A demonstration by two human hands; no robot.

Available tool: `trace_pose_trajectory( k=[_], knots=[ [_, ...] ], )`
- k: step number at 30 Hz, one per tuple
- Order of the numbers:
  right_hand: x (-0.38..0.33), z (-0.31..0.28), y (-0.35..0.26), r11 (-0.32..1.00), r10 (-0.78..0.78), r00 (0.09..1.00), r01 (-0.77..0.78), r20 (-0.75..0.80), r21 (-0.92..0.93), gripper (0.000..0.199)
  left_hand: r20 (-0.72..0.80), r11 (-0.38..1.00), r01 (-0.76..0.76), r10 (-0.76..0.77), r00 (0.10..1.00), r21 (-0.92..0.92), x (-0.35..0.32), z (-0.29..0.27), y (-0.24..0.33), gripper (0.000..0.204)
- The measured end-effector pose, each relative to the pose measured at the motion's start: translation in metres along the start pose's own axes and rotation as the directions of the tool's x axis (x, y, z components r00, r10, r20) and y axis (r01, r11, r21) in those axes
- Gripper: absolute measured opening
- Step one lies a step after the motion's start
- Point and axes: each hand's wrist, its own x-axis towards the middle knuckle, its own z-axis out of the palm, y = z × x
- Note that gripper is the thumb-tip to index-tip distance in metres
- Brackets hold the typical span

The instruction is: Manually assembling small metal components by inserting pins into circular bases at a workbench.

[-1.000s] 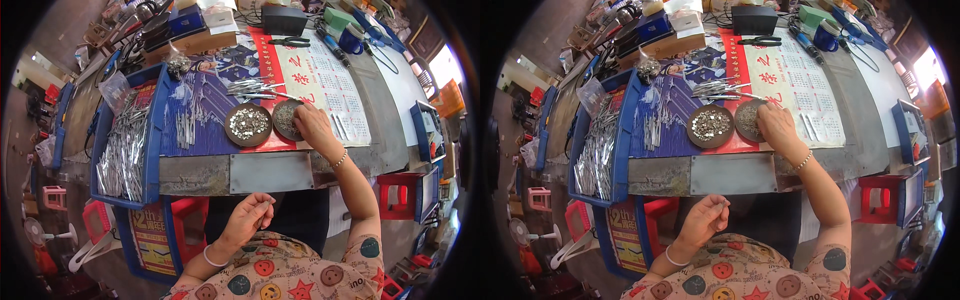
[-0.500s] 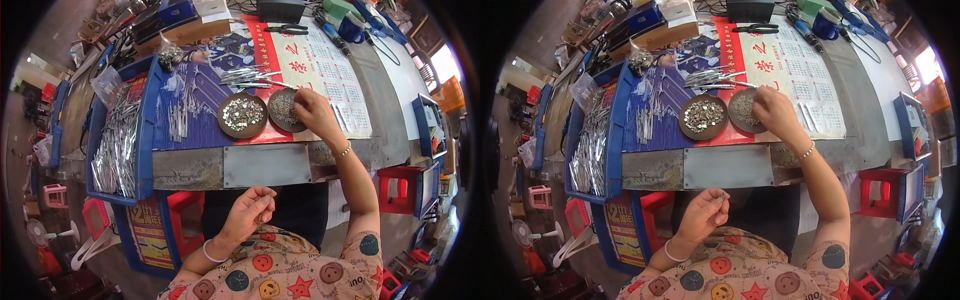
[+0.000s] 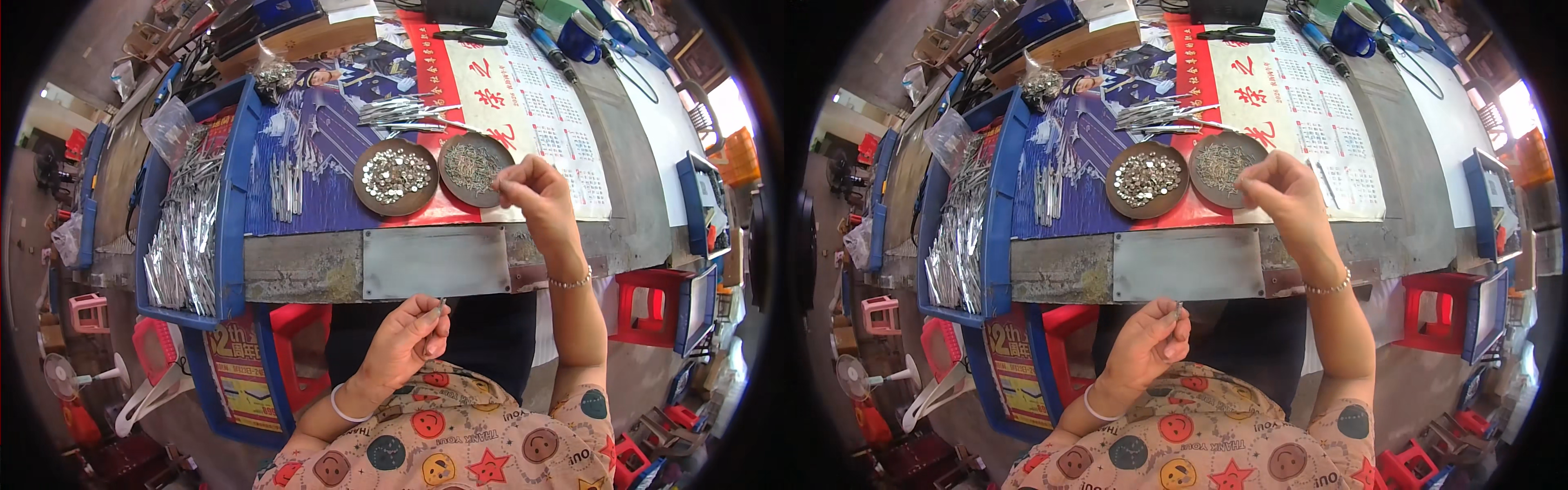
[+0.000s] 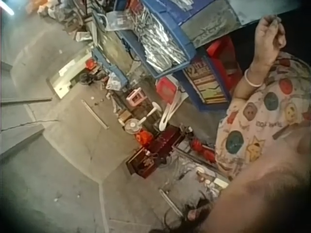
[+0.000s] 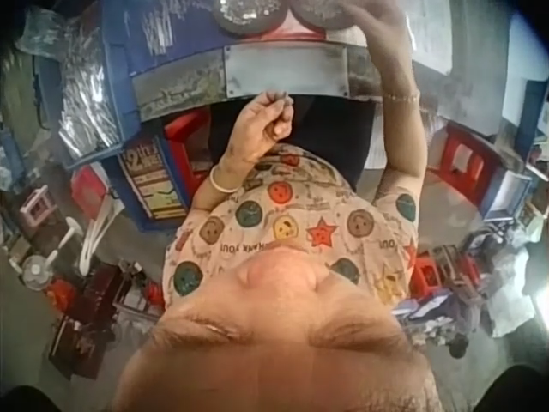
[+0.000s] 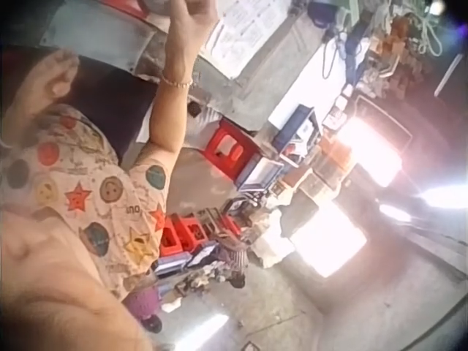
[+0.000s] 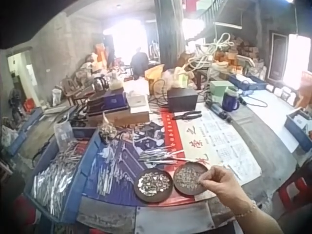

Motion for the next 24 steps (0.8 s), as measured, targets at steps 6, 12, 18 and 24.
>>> trace_pose_trajectory(
  k=[6,12,18,24],
  knots=[
    [-0.025,0.011,-0.006,0.977,0.109,0.992,-0.118,0.058,0.180,0.007,0.016,1.000,0.019,-0.019,1.000,-0.010,0.002,0.004,0.000,0.011],
    [-0.038,0.012,-0.004,0.960,0.130,0.985,-0.154,0.116,0.233,0.012,0.028,0.996,0.055,-0.053,0.998,-0.071,0.004,0.005,0.001,0.011],
    [-0.059,0.023,0.001,0.937,0.213,0.970,-0.237,0.121,0.256,0.008,0.040,0.994,0.043,-0.039,0.998,-0.098,0.007,0.005,0.000,0.011],
    [-0.080,0.036,0.013,0.895,0.281,0.949,-0.313,0.142,0.318,0.009,0.047,0.994,0.021,-0.016,0.999,-0.112,0.009,0.004,-0.001,0.012]
  ],
)
